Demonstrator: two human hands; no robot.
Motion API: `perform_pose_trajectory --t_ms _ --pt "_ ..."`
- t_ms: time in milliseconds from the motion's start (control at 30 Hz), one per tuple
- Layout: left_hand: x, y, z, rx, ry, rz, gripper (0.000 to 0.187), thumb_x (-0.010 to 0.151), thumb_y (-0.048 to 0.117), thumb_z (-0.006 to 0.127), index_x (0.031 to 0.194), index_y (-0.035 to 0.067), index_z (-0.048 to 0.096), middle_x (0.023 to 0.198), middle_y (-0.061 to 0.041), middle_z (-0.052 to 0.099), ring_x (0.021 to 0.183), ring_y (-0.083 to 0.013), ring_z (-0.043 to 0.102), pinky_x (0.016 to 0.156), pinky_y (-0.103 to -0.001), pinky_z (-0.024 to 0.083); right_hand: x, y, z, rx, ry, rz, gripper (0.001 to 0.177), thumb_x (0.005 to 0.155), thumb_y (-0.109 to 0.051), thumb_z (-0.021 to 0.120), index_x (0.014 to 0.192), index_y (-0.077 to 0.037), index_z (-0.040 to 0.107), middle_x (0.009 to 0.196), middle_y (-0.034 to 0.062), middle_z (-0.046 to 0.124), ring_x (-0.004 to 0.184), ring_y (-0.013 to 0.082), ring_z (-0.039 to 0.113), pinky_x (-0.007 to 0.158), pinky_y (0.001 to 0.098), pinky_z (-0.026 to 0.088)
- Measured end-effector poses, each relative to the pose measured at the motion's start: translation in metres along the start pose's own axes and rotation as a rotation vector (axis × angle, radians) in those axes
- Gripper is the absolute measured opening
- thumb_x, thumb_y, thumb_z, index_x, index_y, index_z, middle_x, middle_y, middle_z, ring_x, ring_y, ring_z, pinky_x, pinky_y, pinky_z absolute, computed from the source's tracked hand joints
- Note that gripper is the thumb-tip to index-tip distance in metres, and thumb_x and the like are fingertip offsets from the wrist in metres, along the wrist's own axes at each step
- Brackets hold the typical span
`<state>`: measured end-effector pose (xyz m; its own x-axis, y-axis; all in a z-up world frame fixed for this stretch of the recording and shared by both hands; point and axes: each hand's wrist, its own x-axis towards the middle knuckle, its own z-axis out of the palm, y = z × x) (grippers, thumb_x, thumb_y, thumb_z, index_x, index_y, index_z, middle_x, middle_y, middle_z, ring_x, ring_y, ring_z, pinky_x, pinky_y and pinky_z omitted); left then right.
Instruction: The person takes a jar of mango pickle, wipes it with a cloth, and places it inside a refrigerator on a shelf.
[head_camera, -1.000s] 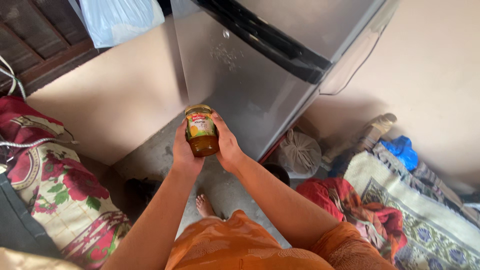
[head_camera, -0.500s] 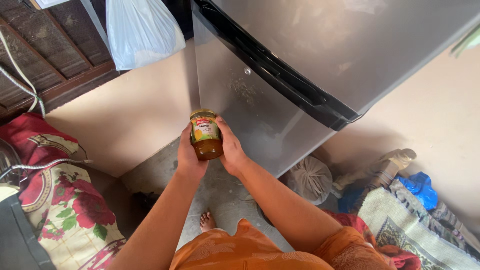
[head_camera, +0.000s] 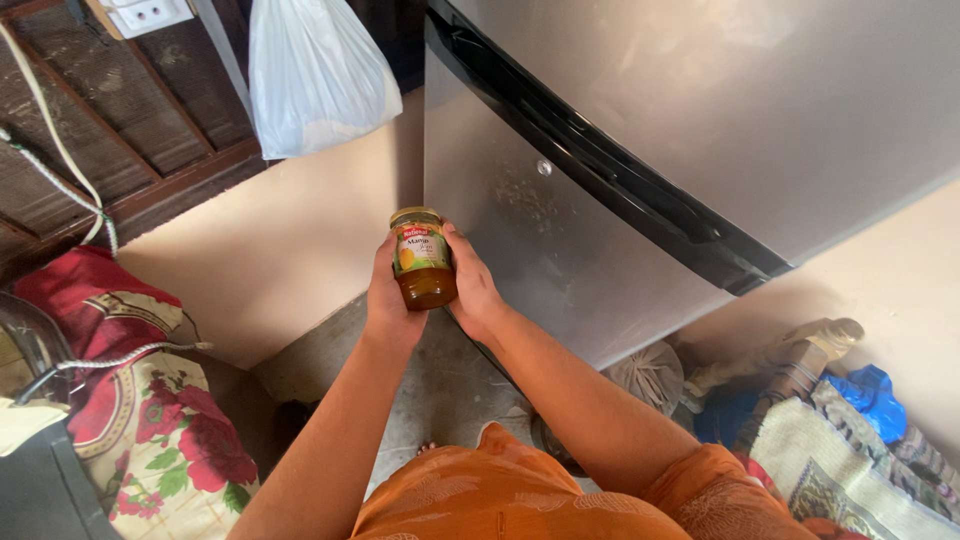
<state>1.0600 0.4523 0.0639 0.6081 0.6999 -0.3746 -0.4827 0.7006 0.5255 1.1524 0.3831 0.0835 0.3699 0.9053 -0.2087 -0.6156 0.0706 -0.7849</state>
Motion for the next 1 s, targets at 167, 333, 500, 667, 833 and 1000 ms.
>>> perform_pose_trajectory --t_ms 167,333,500,667,833,1000 --pt "0.003 0.022 -0.006 -0.004 -0.003 0.029 0.050 0.094 0.043 0.060 0.133 0.011 0.057 0.123 -0.005 0.067 0.116 -0.0221 0.065 0.102 -0.042 0.053 0.016 0.004 0.016 -0.026 0.007 0.047 0.056 0.102 -0.051 0.047 0.143 -0.012 0.051 0.134 0.0055 0.060 0.125 0.0191 0.056 0.109 0.0384 0.044" --pt "0.012 0.045 -0.008 0.031 -0.040 0.083 0.052 0.093 0.041 0.062 0.134 0.009 0.057 0.125 -0.007 0.066 0.118 -0.0233 0.063 0.101 -0.043 0.053 0.042 0.010 0.028 -0.044 -0.008 0.082 0.056 0.101 -0.052 0.047 0.143 -0.015 0.052 0.135 0.0027 0.059 0.127 0.0176 0.054 0.110 0.0383 0.042" --pt "0.042 0.062 -0.012 0.080 0.068 0.061 0.051 0.092 0.037 0.062 0.137 0.014 0.055 0.125 -0.006 0.065 0.115 -0.0214 0.064 0.098 -0.042 0.053 0.080 0.015 0.031 -0.021 -0.039 0.110 0.055 0.101 -0.051 0.047 0.144 -0.017 0.052 0.138 0.0018 0.059 0.129 0.0173 0.054 0.109 0.0375 0.042" --pt "0.083 0.072 -0.016 0.088 0.024 0.114 0.049 0.094 0.029 0.062 0.140 0.012 0.053 0.125 -0.006 0.065 0.114 -0.0216 0.065 0.095 -0.041 0.055 0.125 0.018 0.023 0.000 -0.039 0.118 0.055 0.101 -0.050 0.048 0.145 -0.017 0.052 0.139 0.0008 0.059 0.129 0.0157 0.054 0.109 0.0356 0.042" --pt "0.125 0.093 -0.003 0.110 0.044 0.118 0.051 0.092 0.026 0.064 0.140 0.013 0.052 0.122 -0.007 0.066 0.111 -0.0230 0.066 0.092 -0.041 0.056 0.173 0.007 0.023 0.023 -0.086 0.114 0.058 0.102 -0.051 0.049 0.145 -0.013 0.052 0.136 0.0047 0.060 0.126 0.0180 0.057 0.108 0.0373 0.044" --pt "0.157 0.104 0.007 0.150 0.029 0.115 0.057 0.092 0.026 0.066 0.145 0.013 0.049 0.125 -0.008 0.066 0.113 -0.0224 0.065 0.094 -0.039 0.055 0.209 -0.004 0.022 0.031 -0.033 0.103 0.059 0.101 -0.050 0.049 0.148 -0.014 0.051 0.138 0.0034 0.060 0.127 0.0170 0.056 0.108 0.0353 0.044"
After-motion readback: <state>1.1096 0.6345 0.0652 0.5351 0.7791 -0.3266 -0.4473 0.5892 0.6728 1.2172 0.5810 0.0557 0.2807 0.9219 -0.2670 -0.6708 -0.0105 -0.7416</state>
